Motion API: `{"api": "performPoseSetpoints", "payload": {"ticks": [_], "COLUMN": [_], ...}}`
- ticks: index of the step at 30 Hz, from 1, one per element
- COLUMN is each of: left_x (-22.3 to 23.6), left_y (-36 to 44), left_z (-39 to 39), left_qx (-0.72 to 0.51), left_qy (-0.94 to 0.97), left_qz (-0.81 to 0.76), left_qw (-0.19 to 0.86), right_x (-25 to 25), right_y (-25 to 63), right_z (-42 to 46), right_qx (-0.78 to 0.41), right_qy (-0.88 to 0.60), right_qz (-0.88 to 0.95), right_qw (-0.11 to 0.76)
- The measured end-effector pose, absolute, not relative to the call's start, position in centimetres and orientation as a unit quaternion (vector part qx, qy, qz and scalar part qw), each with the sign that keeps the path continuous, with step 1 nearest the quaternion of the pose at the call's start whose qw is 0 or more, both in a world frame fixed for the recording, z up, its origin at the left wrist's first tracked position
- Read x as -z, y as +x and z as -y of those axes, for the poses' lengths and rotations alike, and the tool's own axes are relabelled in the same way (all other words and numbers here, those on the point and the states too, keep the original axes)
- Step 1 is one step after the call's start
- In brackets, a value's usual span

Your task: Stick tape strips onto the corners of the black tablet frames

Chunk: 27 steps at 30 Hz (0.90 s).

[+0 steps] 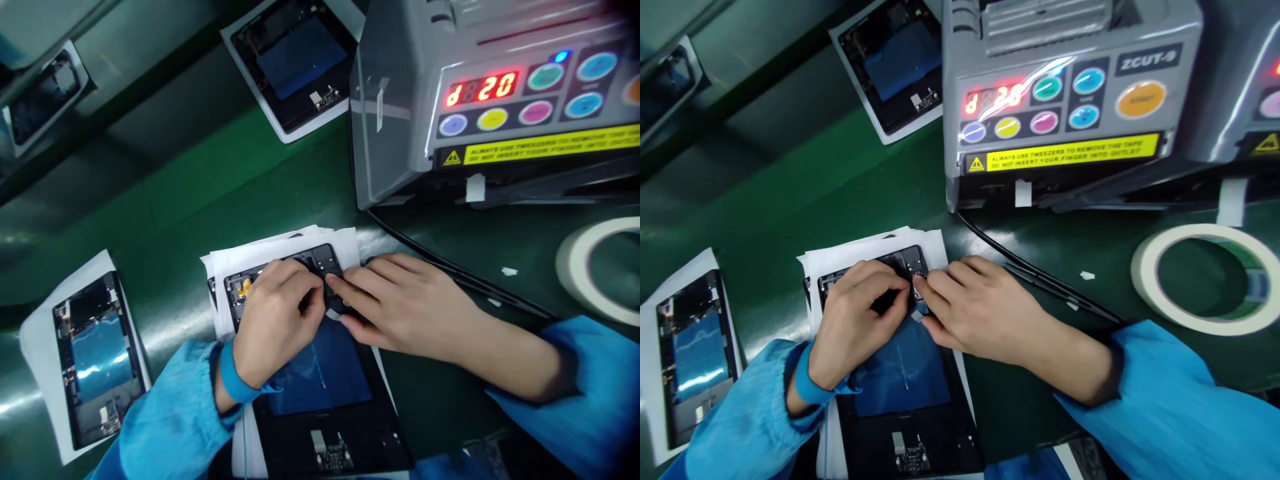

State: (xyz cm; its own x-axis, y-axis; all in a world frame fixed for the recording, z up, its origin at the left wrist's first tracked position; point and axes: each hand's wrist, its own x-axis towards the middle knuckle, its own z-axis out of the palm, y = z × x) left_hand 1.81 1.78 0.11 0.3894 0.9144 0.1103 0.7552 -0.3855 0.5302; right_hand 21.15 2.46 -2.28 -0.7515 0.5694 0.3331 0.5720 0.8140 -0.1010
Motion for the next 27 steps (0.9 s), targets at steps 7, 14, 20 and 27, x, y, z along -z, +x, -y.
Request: {"api": "performPoseSetpoints", "payload": {"ticks": [7,14,20,27], "left_x": [0.2,0.3,0.4,0.3], "left_y": [0.8,0.5,1.1,1.2], "left_z": [-1.7,-1.6,-1.6,-1.5], "left_qx": [-0.194,-0.194,-0.199,-0.195], "left_qy": [0.841,0.842,0.833,0.838], "left_qz": [-0.468,-0.447,-0.459,-0.45], "left_qw": [0.189,0.232,0.236,0.239], "right_x": [2.2,3.1,2.9,2.6], "right_y": [21.2,21.7,21.8,21.8], "right_z": [-2.2,-3.1,-3.2,-3.4], "right_qx": [0.008,-0.164,-0.189,-0.175], "right_qy": [-0.288,-0.295,-0.316,-0.309], "right_qz": [0.942,0.901,0.891,0.903], "right_qw": [0.172,0.272,0.266,0.242]}}
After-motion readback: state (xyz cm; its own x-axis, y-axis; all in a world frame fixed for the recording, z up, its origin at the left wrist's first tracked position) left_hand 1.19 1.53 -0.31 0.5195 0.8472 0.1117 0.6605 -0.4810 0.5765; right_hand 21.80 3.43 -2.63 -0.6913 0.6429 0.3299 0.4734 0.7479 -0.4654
